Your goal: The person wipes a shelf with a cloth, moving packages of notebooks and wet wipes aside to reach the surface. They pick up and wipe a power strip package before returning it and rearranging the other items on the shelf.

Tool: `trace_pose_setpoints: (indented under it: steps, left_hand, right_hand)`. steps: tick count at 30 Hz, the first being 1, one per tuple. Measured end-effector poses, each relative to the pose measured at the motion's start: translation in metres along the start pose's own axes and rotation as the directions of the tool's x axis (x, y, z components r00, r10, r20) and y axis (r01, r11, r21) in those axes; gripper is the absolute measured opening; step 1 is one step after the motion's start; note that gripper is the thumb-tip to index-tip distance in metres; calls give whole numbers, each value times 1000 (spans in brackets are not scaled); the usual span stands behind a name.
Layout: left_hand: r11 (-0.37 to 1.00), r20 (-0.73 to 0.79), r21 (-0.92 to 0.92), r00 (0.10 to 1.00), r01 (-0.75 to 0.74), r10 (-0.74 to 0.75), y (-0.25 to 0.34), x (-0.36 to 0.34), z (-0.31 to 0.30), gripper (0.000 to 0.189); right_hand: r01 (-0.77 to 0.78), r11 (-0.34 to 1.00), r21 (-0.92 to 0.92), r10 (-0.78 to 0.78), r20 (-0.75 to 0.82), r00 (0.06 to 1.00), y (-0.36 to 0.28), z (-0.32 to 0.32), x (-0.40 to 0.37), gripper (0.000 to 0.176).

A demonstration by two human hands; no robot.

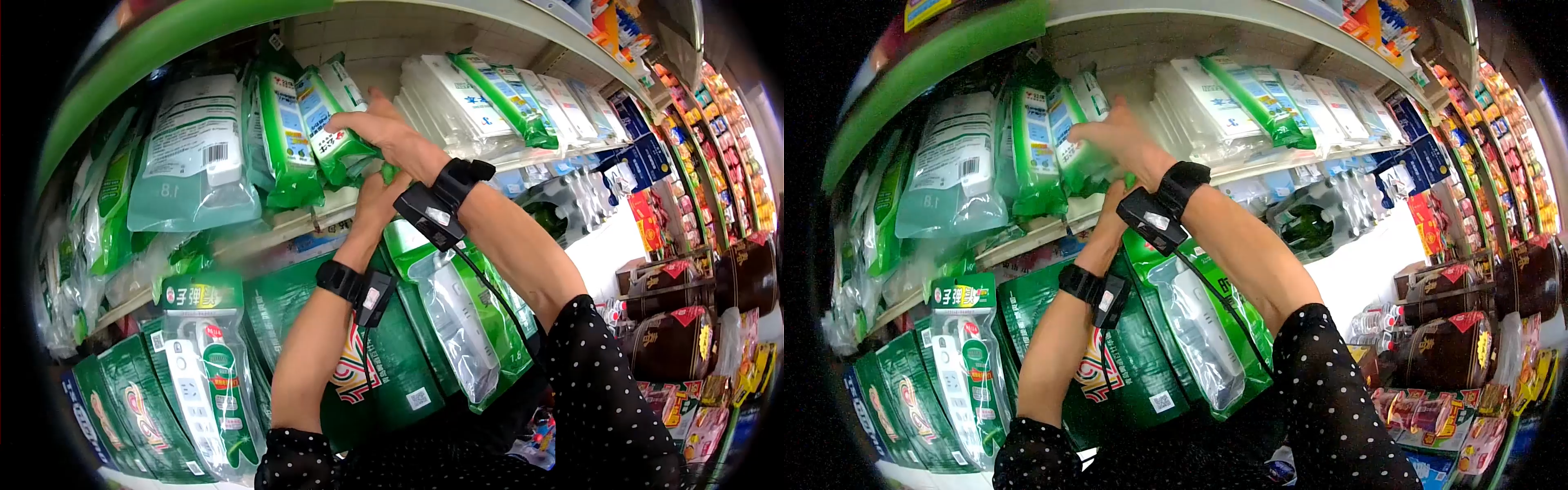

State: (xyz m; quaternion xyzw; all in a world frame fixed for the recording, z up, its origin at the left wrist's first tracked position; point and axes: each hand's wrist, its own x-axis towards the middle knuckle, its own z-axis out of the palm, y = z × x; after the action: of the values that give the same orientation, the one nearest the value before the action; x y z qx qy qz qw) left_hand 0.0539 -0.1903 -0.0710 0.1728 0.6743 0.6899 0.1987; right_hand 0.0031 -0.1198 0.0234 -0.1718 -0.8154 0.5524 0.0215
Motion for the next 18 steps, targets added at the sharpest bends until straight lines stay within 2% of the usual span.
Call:
trace_pose_setpoints:
  steps: [1, 4, 5, 8, 9, 12, 13, 14, 18]
  left_hand:
    - [999, -19, 35, 1000, 22, -21, -2, 1, 0, 47]
    - [1000, -65, 12, 998, -22, 23, -1, 1, 4, 43]
    - [995, 28, 14, 994, 102, -102, 0, 2, 0, 44]
    - [995, -53, 51, 995, 85, -82, 3, -3, 2, 43]
    - [990, -17, 43, 991, 135, -135, 8, -4, 0, 43]
    - [993, 13, 18, 993, 121, -121, 3, -1, 0, 44]
    - [995, 3, 13, 996, 94, -94, 0, 0, 1, 44]
    - [995, -2, 16, 995, 96, -96, -3, 1, 1, 45]
    - [994, -5, 31, 994, 108, -108, 5, -2, 1, 44]
  right_hand:
    - [-34, 998, 53, 33, 25, 999, 1, -3, 0, 113]
    - [-24, 995, 95, 27, -28, 999, -3, -17, -5, 111]
    - [-50, 978, 204, 53, -7, 999, -4, -25, -9, 108]
    - [-64, 945, 322, 66, 5, 998, 3, -45, -2, 106]
    - [-65, 928, 366, 57, 32, 998, -12, -52, -20, 103]
    - [51, 936, 348, -69, 40, 997, -26, -81, -41, 101]
    - [104, 957, 269, -102, -22, 995, -24, -93, -36, 98]
    - [133, 943, 305, -135, -15, 991, -21, -108, -35, 96]
    - [233, 970, 67, -221, -148, 964, -18, -177, -37, 86]
